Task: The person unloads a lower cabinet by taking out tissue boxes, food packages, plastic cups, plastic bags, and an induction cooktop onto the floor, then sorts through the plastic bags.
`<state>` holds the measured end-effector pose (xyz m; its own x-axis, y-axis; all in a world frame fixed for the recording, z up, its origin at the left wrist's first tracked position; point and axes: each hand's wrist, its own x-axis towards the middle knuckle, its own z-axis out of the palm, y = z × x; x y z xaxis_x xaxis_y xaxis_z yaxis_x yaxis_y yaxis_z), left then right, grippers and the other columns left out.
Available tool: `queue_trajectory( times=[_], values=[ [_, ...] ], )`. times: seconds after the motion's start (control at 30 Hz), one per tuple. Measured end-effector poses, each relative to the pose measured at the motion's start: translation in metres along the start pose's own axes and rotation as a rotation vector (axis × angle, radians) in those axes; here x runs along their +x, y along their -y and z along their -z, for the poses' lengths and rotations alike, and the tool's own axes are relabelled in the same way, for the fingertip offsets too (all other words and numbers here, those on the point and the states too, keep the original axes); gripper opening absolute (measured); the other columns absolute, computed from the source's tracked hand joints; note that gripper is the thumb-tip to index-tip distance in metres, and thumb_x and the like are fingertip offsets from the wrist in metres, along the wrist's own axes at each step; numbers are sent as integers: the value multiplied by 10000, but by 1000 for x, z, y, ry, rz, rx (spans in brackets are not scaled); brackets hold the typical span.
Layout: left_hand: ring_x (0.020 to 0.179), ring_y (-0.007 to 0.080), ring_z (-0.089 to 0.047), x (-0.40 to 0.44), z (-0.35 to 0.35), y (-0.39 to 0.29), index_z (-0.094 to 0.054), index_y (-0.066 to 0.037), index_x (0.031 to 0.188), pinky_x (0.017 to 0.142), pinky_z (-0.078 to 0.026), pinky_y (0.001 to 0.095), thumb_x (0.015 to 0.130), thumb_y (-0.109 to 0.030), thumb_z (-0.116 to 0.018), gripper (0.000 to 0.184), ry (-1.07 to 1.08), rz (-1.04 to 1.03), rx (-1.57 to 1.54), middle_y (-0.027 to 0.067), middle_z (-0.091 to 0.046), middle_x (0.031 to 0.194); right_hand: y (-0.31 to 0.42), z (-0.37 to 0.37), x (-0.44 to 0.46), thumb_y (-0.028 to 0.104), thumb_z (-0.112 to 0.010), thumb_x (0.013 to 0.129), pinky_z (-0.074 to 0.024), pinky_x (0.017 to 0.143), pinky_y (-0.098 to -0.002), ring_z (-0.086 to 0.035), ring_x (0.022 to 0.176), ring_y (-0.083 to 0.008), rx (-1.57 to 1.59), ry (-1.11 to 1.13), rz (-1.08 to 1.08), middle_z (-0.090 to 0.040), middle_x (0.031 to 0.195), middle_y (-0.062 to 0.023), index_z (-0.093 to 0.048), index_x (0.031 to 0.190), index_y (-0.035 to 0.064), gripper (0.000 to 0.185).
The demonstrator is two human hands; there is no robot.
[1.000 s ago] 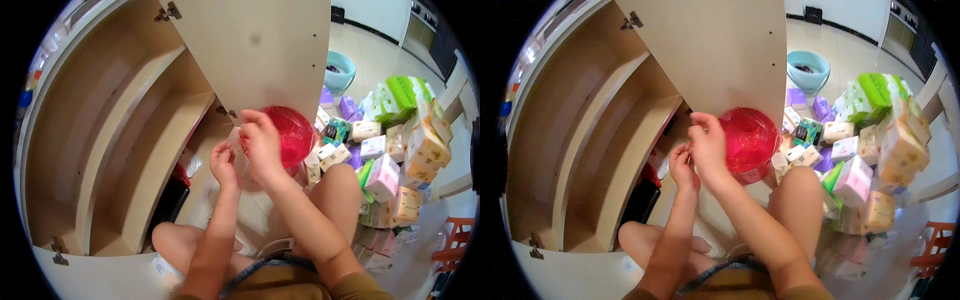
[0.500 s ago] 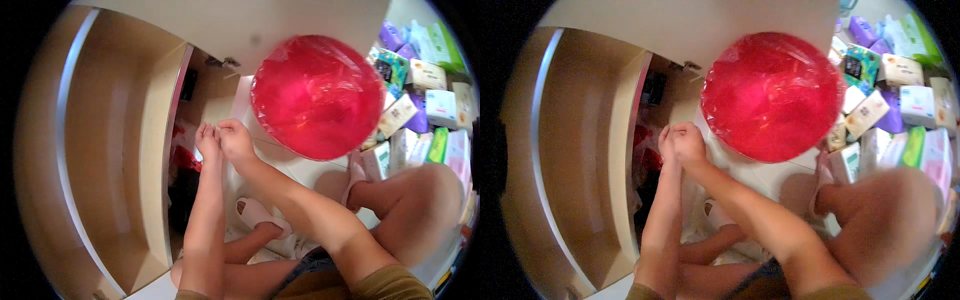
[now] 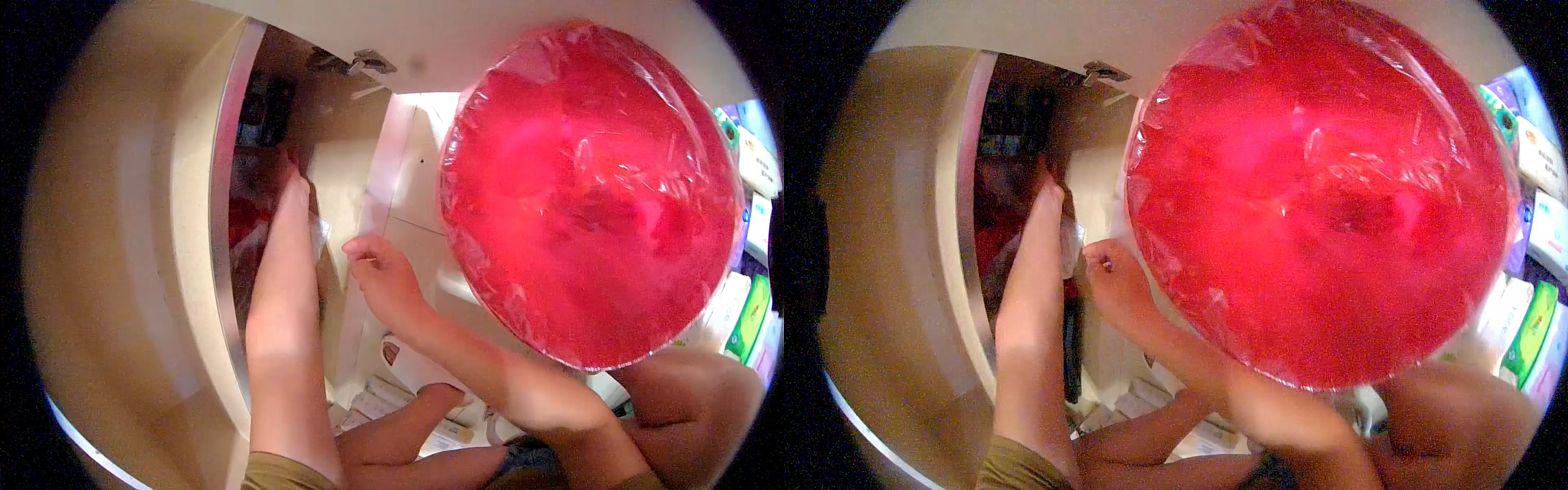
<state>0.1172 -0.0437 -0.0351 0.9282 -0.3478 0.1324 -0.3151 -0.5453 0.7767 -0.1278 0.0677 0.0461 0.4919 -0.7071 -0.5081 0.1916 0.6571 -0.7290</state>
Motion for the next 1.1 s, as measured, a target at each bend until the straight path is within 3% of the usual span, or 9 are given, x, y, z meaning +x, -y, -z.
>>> queue_trajectory(
  times=[0.13, 0.27, 0.4, 0.73, 0.8, 0.83, 0.97, 1.0, 1.1],
  values=[
    [906, 276, -515, 7, 1, -9, -492, -6, 1039, 777, -395, 360, 829, -357, -414, 417, -24, -235, 372, 144, -538, 1014, 4, 3, -1, 61, -445, 740, -393, 589, -228, -463, 671, -94, -61, 25, -30, -512, 804, -26, -515, 950, 43, 222],
    [892, 298, -521, 18, 10, -1, -502, 9, 1013, 756, -404, 372, 821, -358, -433, 420, 28, -315, 462, 160, -543, 999, 6, 9, 0, 61, -435, 738, -396, 608, -229, -469, 690, -94, -69, 57, -47, -513, 836, -34, -509, 955, 29, 231],
    [849, 344, -526, 29, 9, 9, -541, 26, 902, 756, -397, 376, 789, -329, -498, 376, -75, -258, 468, 203, -557, 928, 12, 10, 2, 59, -435, 731, -390, 621, -221, -465, 699, -93, 28, 26, -83, -514, 843, -32, -511, 963, 30, 246],
    [691, 304, -528, 15, 14, 13, -561, 26, 792, 673, -412, 378, 738, -292, -561, 322, -150, -338, 122, 172, -583, 766, 5, 14, 5, 75, -444, 733, -393, 640, -221, -474, 721, -96, -25, -2, -120, -522, 870, -29, -521, 964, 50, 245],
    [678, 271, -527, -5, 16, -2, -561, 18, 747, 646, -410, 368, 729, -259, -576, 278, -180, -422, 676, 164, -584, 757, 1, 13, 6, 78, -444, 736, -395, 644, -224, -476, 728, -97, -35, 17, -123, -524, 873, -27, -522, 962, 50, 241],
    [678, 271, -527, -13, 12, -5, -561, 18, 747, 646, -410, 368, 729, -259, -576, 278, -184, -421, 675, 164, -584, 757, 2, 12, 6, 81, -445, 738, -398, 649, -227, -478, 736, -98, -52, 31, -128, -525, 875, -26, -524, 959, 50, 237],
    [559, 213, -488, -43, 11, -4, -534, 16, 679, 548, -398, 337, 717, -151, -599, 184, -184, -249, -33, 104, -547, 648, 7, 15, 6, 83, -442, 738, -399, 654, -235, -476, 748, -96, -39, 58, -145, -525, 874, -20, -525, 953, 49, 233],
    [516, 191, -463, -42, 10, 7, -507, 12, 685, 519, -389, 322, 716, -108, -597, 153, -108, -94, -156, 81, -525, 612, 5, 14, 5, 84, -441, 739, -400, 654, -237, -475, 751, -95, 1, 49, -130, -526, 870, -19, -525, 947, 49, 228],
    [512, 147, -457, -62, 10, 14, -491, 0, 712, 480, -361, 279, 725, -74, -578, 115, -150, -60, -413, 70, -520, 595, 3, 12, 3, 83, -439, 737, -398, 653, -236, -474, 750, -94, 27, 29, -105, -525, 860, -19, -526, 931, 47, 216]
  ],
)
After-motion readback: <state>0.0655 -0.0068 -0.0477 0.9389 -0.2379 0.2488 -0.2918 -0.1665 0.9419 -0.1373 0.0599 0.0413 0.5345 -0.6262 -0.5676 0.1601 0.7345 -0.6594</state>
